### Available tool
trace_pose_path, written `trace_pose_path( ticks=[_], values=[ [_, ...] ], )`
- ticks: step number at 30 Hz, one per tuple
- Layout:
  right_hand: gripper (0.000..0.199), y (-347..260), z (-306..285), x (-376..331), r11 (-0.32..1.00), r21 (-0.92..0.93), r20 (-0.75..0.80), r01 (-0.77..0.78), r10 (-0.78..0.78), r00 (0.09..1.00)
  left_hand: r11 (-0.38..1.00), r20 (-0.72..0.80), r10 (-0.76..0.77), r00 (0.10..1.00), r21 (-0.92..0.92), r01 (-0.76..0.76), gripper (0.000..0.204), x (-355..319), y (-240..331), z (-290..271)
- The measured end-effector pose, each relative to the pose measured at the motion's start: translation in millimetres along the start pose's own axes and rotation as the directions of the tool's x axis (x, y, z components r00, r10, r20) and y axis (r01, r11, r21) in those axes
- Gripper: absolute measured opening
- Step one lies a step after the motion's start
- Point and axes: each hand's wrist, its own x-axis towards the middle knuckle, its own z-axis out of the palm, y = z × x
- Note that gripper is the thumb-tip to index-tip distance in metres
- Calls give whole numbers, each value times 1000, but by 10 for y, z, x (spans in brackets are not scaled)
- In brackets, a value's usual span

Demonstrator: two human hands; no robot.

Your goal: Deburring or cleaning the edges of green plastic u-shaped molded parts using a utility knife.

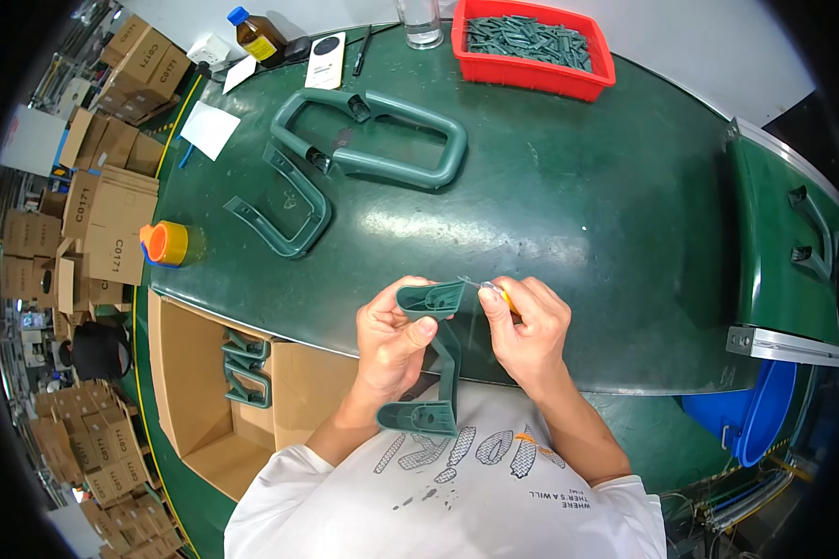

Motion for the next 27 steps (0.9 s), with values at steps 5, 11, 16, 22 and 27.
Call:
trace_pose_path(
  ticks=[5, 11, 16, 22, 27],
  values=[
    [31, 296, -209, 213, 917, 12, 154, -400, 393, 906, 986, 75, 123, 990, 103, -130, 45, -121, 0, 64],
    [28, -187, -473, 204, 713, 366, 512, -597, 381, 770, 991, 107, 109, 988, 62, -116, 41, 6, 74, -112],
    [28, -384, -566, 172, 974, 89, 569, -209, 122, 813, 892, 203, 203, 958, 366, -266, 34, 21, 200, -109],
    [33, -406, -597, 272, 993, -91, 622, 82, -8, 783, 770, 322, 199, 926, 534, -351, 30, 38, 264, -84],
    [34, -423, -585, 289, 985, -96, 639, 147, -52, 767, 745, 334, 209, 919, 554, -371, 30, 36, 250, -69]
  ],
)
